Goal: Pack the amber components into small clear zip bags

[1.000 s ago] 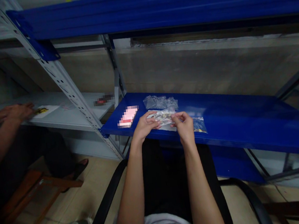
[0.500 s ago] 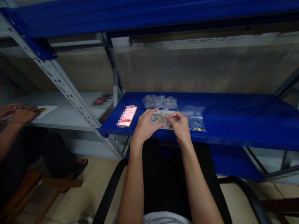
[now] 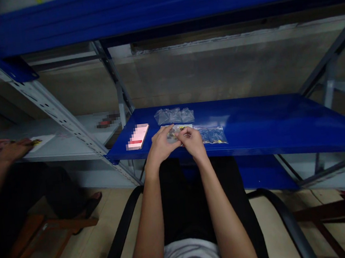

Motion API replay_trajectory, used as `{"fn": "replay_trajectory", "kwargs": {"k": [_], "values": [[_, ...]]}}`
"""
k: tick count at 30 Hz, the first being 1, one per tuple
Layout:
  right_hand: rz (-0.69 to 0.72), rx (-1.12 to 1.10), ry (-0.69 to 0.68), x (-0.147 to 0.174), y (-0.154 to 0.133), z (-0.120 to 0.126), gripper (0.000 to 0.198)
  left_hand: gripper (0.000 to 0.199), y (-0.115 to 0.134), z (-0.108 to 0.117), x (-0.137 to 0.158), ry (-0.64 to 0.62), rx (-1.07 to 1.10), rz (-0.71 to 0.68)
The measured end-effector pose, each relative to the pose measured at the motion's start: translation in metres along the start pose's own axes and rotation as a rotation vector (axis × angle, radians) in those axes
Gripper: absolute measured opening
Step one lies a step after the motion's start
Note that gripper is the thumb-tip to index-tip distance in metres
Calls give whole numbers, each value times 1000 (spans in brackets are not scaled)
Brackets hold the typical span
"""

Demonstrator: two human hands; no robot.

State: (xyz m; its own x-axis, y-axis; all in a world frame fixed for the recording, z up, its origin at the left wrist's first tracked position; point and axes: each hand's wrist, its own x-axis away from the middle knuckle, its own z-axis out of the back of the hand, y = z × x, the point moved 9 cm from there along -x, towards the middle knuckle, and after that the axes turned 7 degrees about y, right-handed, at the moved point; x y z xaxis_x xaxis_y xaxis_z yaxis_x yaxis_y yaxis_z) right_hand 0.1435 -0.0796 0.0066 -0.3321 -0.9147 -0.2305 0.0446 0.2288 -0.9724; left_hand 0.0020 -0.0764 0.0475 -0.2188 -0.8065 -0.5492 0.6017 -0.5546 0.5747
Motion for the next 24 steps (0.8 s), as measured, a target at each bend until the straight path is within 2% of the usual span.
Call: {"fn": "replay_trajectory", "kwargs": {"k": [8, 24], "values": [[6, -9, -69, 1, 2, 2, 46, 51, 0, -4, -1, 3, 28, -41], [53, 69, -119, 1, 2, 2, 45, 52, -10, -11, 1, -35, 103, 1]]}}
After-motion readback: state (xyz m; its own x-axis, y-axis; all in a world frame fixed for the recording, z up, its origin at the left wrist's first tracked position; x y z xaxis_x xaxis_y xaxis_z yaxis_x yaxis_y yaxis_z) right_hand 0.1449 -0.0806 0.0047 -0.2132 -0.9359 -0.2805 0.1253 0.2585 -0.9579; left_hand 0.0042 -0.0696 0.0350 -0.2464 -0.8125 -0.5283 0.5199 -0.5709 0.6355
